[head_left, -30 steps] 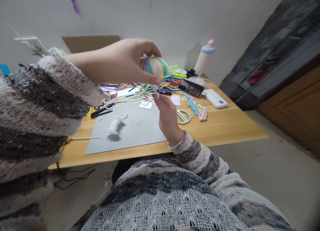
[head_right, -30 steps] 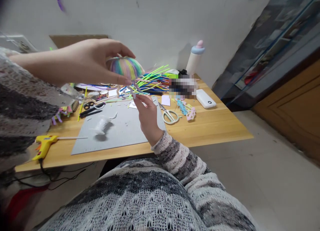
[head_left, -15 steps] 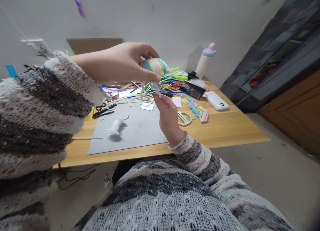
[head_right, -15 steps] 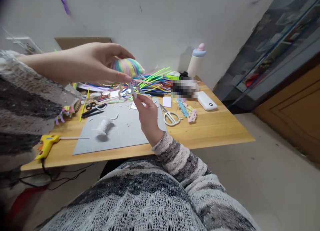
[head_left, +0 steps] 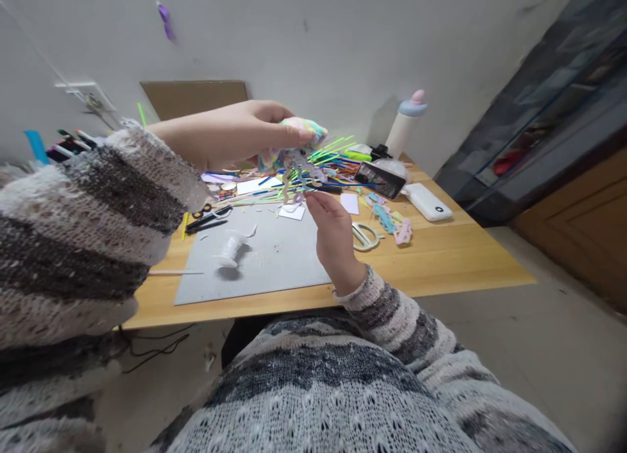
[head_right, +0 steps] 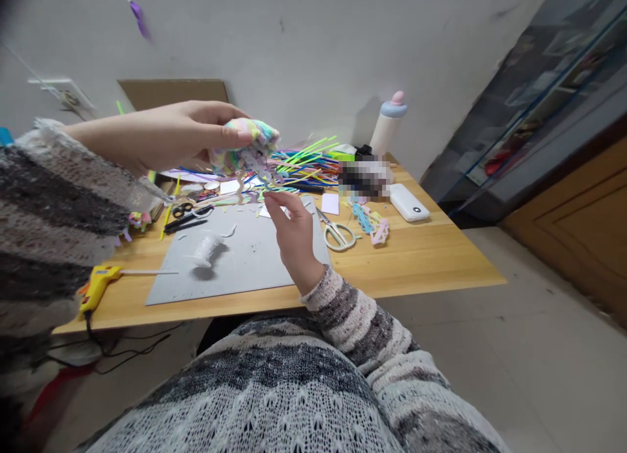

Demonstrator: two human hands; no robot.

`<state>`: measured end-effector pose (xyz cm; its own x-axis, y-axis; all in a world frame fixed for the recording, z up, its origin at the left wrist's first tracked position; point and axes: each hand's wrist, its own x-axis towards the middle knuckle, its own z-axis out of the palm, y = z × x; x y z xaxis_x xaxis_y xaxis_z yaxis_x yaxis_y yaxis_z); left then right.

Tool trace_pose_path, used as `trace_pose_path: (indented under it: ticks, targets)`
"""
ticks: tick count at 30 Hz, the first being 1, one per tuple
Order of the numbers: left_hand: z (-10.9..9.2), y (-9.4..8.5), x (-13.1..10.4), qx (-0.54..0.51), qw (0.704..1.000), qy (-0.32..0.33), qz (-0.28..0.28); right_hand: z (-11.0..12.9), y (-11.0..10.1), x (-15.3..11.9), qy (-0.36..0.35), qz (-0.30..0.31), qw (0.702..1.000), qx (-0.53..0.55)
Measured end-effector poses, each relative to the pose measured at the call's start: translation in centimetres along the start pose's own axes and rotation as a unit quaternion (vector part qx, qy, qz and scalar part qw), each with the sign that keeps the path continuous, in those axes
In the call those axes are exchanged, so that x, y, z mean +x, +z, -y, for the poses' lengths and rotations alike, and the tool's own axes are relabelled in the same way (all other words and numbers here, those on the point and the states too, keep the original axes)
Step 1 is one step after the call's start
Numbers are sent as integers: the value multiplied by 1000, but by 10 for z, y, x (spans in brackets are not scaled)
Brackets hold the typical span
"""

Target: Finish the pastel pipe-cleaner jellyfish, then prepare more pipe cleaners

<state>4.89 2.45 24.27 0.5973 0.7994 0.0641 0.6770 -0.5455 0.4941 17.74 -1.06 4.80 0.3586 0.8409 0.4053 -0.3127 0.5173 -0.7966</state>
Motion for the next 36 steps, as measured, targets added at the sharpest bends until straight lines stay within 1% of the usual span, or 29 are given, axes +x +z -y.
trace_pose_path:
  ticks: [3, 5, 7, 8, 10, 11, 14, 16, 18, 20, 23, 25, 26, 28, 30, 33, 36]
  targets:
    - [1, 1, 0, -27, 1000, -12, -7, 0, 0, -1, 8, -3, 1000, 2]
    - [4, 5, 1, -65, 998, -24, -8, 1, 0, -1, 12, -6, 1000, -5]
    - [11, 11, 4, -139, 989, -43, 13, 1, -1, -1, 3, -5, 1000, -22]
    - [15, 16, 6, -189, 980, -59, 26, 1, -2, -1, -7, -4, 999, -36]
    - [25, 27, 6, -301, 947, -102, 44, 1, -4, -2, -33, -3, 997, -74]
    - [30, 34, 5, -353, 926, -128, 42, 1, -5, -2, -46, -3, 994, -98]
    - [50, 58, -5, -484, 853, -196, 28, 4, -11, -7, -78, -3, 982, -170]
    - [63, 76, -18, -553, 804, -221, 16, 9, -17, -12, -97, 3, 972, -216]
    - [75, 96, -31, -606, 762, -227, 3, 16, -24, -17, -116, 25, 956, -269]
    - [83, 117, -44, -646, 734, -208, -13, 24, -29, -23, -124, 71, 929, -342]
    - [88, 144, -57, -682, 712, -162, -42, 31, -32, -29, -119, 147, 864, -467]
    - [88, 158, -62, -693, 706, -134, -64, 32, -31, -32, -115, 174, 823, -528]
    - [87, 163, -64, -696, 703, -123, -77, 31, -29, -33, -115, 180, 808, -548]
    - [86, 170, -65, -701, 696, -117, -100, 27, -27, -33, -119, 183, 789, -574]
    - [85, 175, -65, -703, 691, -127, -112, 22, -26, -33, -133, 178, 779, -587]
    - [86, 178, -63, -711, 681, -142, -108, 14, -25, -31, -159, 173, 767, -597]
    - [86, 179, -59, -729, 660, -154, -98, 9, -23, -30, -166, 185, 757, -605]
